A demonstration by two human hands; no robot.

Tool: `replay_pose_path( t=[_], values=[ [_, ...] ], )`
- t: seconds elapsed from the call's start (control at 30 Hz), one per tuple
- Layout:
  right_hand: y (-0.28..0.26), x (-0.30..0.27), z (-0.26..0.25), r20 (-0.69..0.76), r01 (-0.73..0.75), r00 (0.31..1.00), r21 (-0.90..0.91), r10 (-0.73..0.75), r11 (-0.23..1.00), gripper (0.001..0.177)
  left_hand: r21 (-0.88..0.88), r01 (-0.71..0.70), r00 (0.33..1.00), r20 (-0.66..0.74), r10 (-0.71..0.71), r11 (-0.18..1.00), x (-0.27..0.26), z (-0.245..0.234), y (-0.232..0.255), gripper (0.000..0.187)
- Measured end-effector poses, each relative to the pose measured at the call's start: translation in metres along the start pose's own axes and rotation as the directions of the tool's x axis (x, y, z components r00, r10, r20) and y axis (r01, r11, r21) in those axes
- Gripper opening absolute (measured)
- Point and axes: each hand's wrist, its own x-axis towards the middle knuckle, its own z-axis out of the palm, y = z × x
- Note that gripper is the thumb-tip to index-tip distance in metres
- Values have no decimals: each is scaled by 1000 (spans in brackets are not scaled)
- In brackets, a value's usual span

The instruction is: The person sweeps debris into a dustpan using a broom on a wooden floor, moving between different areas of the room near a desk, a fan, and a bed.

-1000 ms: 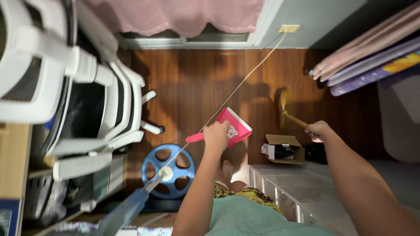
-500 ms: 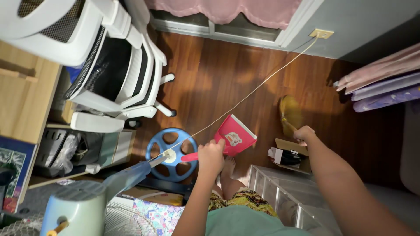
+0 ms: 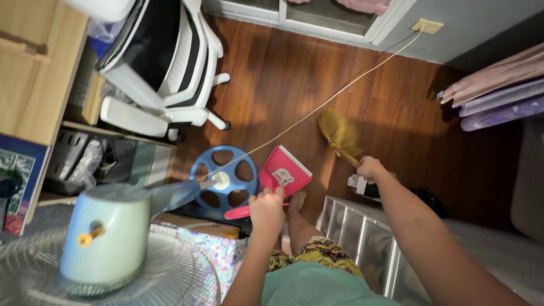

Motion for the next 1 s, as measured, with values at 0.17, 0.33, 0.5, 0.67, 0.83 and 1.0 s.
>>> replay_pose_path(
  t=[0.17,0.33,0.5,0.67,0.83,1.0],
  values=[
    [-1,-45,46,-34,66,997,-152,-72,986,58,92,84,994,66,-90,992,-36,8,10,23],
    [13,-77,95,15,58,998,-163,-56,985,53,143,114,987,94,-129,983,-84,7,5,25],
    [33,-77,121,79,232,973,-355,-218,906,62,93,97,990,96,-106,991,-126,9,-6,24],
    [47,-86,58,136,231,972,-365,-194,902,72,13,75,992,101,-76,997,-167,16,-8,31],
    [51,-90,2,143,159,980,-166,-136,973,64,114,3,997,73,-11,994,-187,36,6,23],
    [45,-94,-1,69,67,996,-124,-59,990,61,5,41,958,285,-41,999,-206,34,25,54]
  ],
)
